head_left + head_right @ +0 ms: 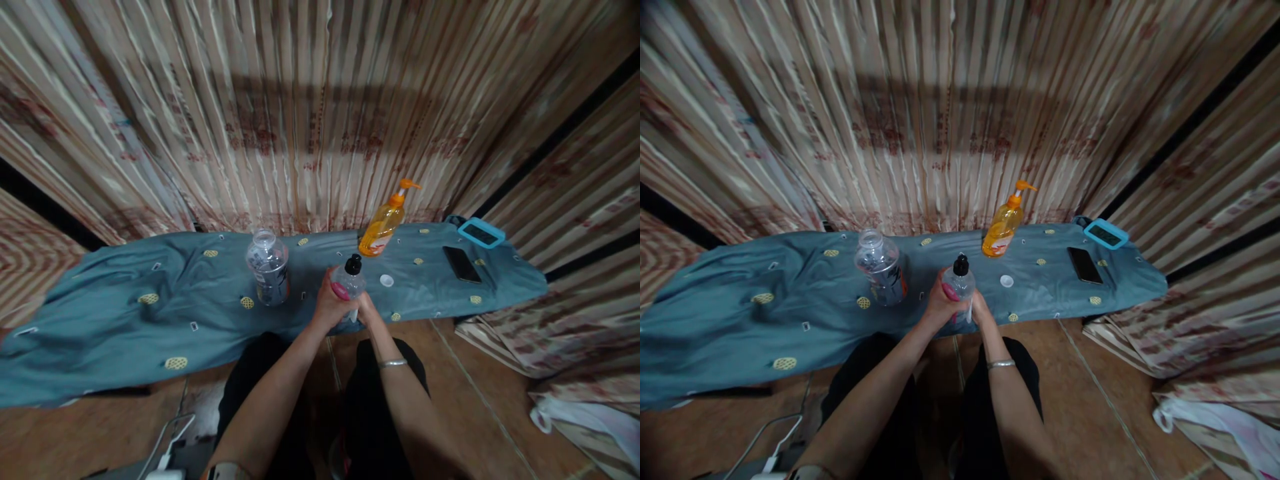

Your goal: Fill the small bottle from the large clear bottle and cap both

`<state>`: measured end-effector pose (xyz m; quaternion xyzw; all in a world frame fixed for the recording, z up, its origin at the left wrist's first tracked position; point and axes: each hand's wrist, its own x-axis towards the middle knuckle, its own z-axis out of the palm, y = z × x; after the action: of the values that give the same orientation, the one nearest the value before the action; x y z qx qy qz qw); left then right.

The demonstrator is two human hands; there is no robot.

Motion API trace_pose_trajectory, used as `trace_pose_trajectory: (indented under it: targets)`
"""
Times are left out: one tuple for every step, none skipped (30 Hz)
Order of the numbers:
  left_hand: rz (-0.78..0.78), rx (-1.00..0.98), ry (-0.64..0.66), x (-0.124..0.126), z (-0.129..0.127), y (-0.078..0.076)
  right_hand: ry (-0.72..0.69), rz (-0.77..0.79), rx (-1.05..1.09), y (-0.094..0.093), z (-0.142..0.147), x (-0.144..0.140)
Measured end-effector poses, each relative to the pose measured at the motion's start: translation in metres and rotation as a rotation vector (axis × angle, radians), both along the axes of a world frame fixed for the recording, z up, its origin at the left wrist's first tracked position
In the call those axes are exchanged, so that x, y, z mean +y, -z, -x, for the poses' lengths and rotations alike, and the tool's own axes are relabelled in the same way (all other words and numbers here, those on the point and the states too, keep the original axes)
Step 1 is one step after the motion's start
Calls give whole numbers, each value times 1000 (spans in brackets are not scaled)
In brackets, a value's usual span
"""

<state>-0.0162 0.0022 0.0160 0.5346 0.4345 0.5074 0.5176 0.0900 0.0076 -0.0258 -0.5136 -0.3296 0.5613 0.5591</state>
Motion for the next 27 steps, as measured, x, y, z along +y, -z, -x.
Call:
trace_pose_trajectory:
  targets:
    - [8, -7, -2, -1, 1, -3, -3, 17, 22, 0, 0, 0]
    - [15, -15, -9, -1, 3, -7, -6, 34, 45, 0, 1, 0]
    - [22, -25, -21, -1, 4, -10, -4, 45, 64, 0, 1, 0]
    - [29, -35, -33, -1, 6, -12, 0, 54, 82, -1, 2, 0]
    - [33, -43, -44, -1, 8, -15, 7, 61, 99, 0, 3, -1]
    - [34, -52, -55, -1, 9, -17, 16, 69, 113, 0, 4, -1]
    - [34, -61, -65, 0, 10, -20, 28, 76, 125, 1, 6, -2]
    - [32, -70, -76, 0, 11, -21, 42, 84, 135, 3, 8, -3]
    - [30, -79, -85, 1, 12, -23, 60, 90, 143, 5, 11, -4]
    - [28, -86, -93, 1, 12, -24, 82, 96, 147, 7, 14, -5]
    - [25, -90, -101, 2, 12, -25, 108, 101, 150, 9, 17, -6]
    - [20, -92, -109, 2, 11, -26, 139, 103, 149, 12, 20, -8]
    - [13, -89, -117, 3, 11, -26, 175, 103, 145, 15, 23, -9]
    - [7, -85, -127, 3, 10, -25, 215, 101, 137, 17, 26, -11]
    - [4, -81, -138, 4, 10, -25, 255, 96, 126, 19, 28, -14]
    - [2, -78, -147, 4, 10, -24, 293, 89, 113, 20, 29, -16]
    - [4, -75, -150, 5, 9, -23, 324, 79, 98, 20, 30, -18]
    - [7, -72, -150, 6, 9, -22, 346, 65, 84, 18, 30, -21]
    - [8, -68, -147, 6, 9, -21, 359, 49, 71, 16, 29, -22]
    - [8, -60, -141, 7, 9, -20, 362, 28, 60, 12, 27, -23]
    - [8, -51, -133, 7, 9, -19, 358, 6, 51, 7, 25, -24]
    - [11, -44, -126, 8, 9, -18, 348, -16, 43, 0, 21, -23]
    - [17, -43, -119, 8, 9, -17, 333, -38, 38, -7, 18, -21]
    - [25, -50, -108, 8, 9, -17, 313, -56, 34, -14, 14, -18]
    - [34, -63, -93, 8, 8, -16, 290, -71, 30, -22, 9, -14]
    - [43, -81, -75, 8, 8, -16, 263, -82, 27, -30, 5, -9]
    - [50, -102, -57, 7, 7, -16, 237, -90, 25, -37, 1, -4]
